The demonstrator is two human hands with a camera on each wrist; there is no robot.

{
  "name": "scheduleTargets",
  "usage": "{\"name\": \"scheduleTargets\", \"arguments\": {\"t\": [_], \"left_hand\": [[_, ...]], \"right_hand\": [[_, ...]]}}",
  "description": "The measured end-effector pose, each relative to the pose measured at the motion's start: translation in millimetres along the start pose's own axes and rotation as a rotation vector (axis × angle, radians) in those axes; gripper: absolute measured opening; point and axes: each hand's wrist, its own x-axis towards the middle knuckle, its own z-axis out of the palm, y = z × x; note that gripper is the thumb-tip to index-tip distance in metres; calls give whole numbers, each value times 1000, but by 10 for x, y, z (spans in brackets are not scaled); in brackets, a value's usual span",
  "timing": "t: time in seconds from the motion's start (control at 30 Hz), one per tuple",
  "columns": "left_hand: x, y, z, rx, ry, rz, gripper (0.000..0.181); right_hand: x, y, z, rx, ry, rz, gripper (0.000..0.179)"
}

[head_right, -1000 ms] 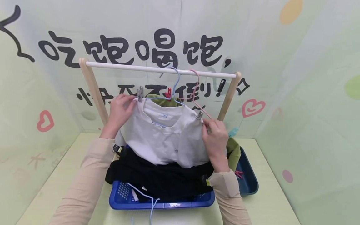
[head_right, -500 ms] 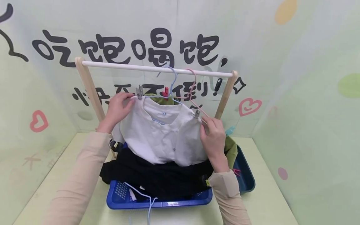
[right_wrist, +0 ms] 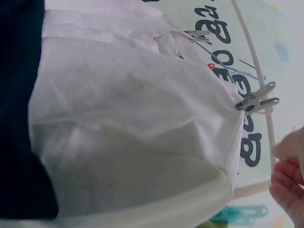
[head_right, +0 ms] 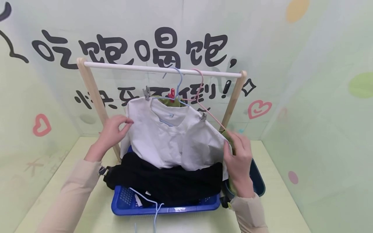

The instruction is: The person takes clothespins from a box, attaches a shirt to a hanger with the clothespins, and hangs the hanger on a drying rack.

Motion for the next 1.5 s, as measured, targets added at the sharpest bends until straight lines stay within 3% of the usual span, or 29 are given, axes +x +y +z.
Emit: {"name": "scheduleTargets", "arguments": {"t": [0.1, 0.23, 0.43, 0.67, 0.9, 1.07, 1.23, 1.37, 1.5], "left_hand": [[-220, 14, -4, -23, -30, 40, 6], [-497, 21, -22, -29, -120, 44, 8], [-881, 5, -83, 52, -284, 50, 12], [-1229, 60, -104, 89, -339, 62, 20], [-1460, 66, -78, 133, -402, 34, 21], [-1538, 36, -49, 169, -345, 61, 23], [-1554, -17, -18, 183, -288, 124, 24], [-1547, -59, -1, 175, -240, 195, 27], [-1553, -82, 9, 171, -231, 221, 26]], "right_hand": [[-51, 59, -107, -51, 92, 65, 24], [-139, 188, -229, -87, 176, 196, 20], [-334, 439, -359, -134, 136, 349, 19], [-670, 747, -401, -220, -31, 439, 18], [-951, 948, -416, -356, -265, 630, 18], [-1069, 1049, -489, -368, -565, 767, 20], [-1222, 1233, -532, -361, -842, 769, 12], [-1314, 1331, -520, -359, -942, 734, 5], [-1348, 1351, -521, -368, -999, 749, 7]]}}
